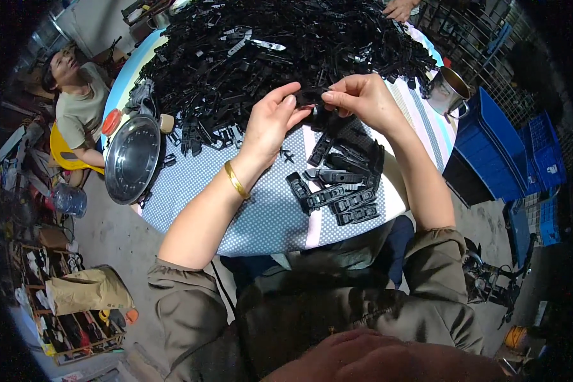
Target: Sorting small black plastic fasteners from a large pile into smaller groups on a table.
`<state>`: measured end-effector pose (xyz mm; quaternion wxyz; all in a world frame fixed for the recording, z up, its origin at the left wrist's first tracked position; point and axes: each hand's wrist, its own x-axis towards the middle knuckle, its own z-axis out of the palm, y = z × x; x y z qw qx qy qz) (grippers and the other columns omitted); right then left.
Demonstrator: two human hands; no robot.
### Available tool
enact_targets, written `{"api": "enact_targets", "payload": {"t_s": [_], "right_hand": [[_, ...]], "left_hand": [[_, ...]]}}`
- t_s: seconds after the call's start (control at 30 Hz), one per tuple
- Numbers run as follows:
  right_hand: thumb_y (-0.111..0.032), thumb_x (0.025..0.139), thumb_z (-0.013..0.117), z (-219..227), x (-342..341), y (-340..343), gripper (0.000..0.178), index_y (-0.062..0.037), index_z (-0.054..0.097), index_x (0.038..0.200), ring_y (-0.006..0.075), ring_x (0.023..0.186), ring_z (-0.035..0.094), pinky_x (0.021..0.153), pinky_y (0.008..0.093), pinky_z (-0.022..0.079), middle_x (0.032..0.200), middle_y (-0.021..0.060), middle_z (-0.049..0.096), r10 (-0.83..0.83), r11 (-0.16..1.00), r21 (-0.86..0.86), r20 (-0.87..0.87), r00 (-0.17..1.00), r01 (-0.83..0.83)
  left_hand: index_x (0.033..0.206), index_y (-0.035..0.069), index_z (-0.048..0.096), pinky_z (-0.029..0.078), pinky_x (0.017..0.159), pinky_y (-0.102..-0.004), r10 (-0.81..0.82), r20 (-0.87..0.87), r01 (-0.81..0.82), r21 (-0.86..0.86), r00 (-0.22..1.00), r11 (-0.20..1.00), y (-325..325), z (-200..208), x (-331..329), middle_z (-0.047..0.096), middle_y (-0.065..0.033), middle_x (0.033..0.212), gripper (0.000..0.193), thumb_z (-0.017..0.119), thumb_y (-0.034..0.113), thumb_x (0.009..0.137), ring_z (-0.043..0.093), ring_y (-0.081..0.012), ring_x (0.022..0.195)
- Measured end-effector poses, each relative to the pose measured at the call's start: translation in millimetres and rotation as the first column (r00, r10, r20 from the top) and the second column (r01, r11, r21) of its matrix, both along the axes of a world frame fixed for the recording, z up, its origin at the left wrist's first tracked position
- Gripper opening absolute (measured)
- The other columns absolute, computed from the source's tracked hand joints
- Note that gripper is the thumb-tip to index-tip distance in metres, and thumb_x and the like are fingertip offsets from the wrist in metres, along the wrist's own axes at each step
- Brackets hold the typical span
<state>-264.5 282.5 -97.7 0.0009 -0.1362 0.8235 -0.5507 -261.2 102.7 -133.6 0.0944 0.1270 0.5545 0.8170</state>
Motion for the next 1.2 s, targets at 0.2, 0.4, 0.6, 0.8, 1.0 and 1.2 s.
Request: {"api": "enact_targets", "payload": {"t_s": [0.2,0.4,0.6,0.8,1.0,1.2], "right_hand": [[-0.017,0.074,0.065,-4,1,0,0.020,0.0021,0.063,0.075,0.0079,0.052,0.054,0.049,0.0211,0.044,0.062,0.0041,0.061,-0.030,0.999,0.019,-0.069,0.997,0.032],[-0.017,0.076,0.065,-4,5,-1,0.017,0.0001,0.063,0.077,0.0053,0.053,0.052,0.048,0.0187,0.042,0.064,0.0016,0.061,-0.075,0.990,0.113,-0.118,0.990,0.088],[-0.017,0.075,0.065,-8,10,-4,0.020,0.0021,0.062,0.080,0.0059,0.054,0.053,0.048,0.0196,0.043,0.063,0.0024,0.060,-0.118,0.966,0.190,-0.283,0.952,0.176],[-0.017,0.075,0.066,-9,11,-7,0.020,0.0024,0.063,0.079,0.0062,0.054,0.053,0.048,0.0201,0.043,0.063,0.0030,0.060,-0.159,0.965,0.152,-0.309,0.938,0.214],[-0.017,0.074,0.066,-13,11,-14,0.021,0.0023,0.063,0.078,0.0072,0.054,0.054,0.048,0.0199,0.043,0.063,0.0034,0.061,-0.101,0.992,0.053,-0.183,0.978,0.113],[-0.018,0.074,0.066,-11,3,-7,0.025,-0.0003,0.062,0.091,0.0079,0.066,0.057,0.059,0.0197,0.046,0.077,0.0044,0.062,-0.189,0.975,0.042,-0.351,0.917,0.217]], "left_hand": [[0.120,-0.008,0.036,0.046,0.085,-0.0287,0.015,-0.068,-0.018,-0.051,0.998,0.999,1,-2,-1,0.052,-0.0177,0.106,0.035,0.037,0.009,0.089,0.055,-0.0203,0.094],[0.120,-0.008,0.036,0.047,0.084,-0.0285,0.015,-0.095,-0.022,-0.075,0.995,0.997,0,-1,1,0.051,-0.0175,0.107,0.034,0.035,0.008,0.090,0.055,-0.0195,0.094],[0.119,-0.006,0.039,0.047,0.082,-0.0271,0.050,-0.171,-0.078,-0.157,0.984,0.985,1,-3,1,0.052,-0.0161,0.107,0.033,0.035,0.008,0.090,0.055,-0.0176,0.092],[0.118,-0.006,0.041,0.048,0.078,-0.0254,0.074,-0.166,-0.095,-0.122,0.983,0.988,2,-3,2,0.053,-0.0150,0.105,0.032,0.038,0.008,0.089,0.056,-0.0161,0.089],[0.113,-0.005,0.047,0.048,0.065,-0.0198,0.151,-0.255,-0.208,-0.217,0.955,0.954,-2,-4,-4,0.061,-0.0077,0.085,0.036,0.056,0.008,0.081,0.057,-0.0090,0.070],[0.113,-0.006,0.046,0.049,0.066,-0.0196,0.123,-0.204,-0.148,-0.109,0.971,0.983,-3,11,3,0.059,-0.0099,0.091,0.034,0.053,0.003,0.082,0.058,-0.0098,0.073]]}}
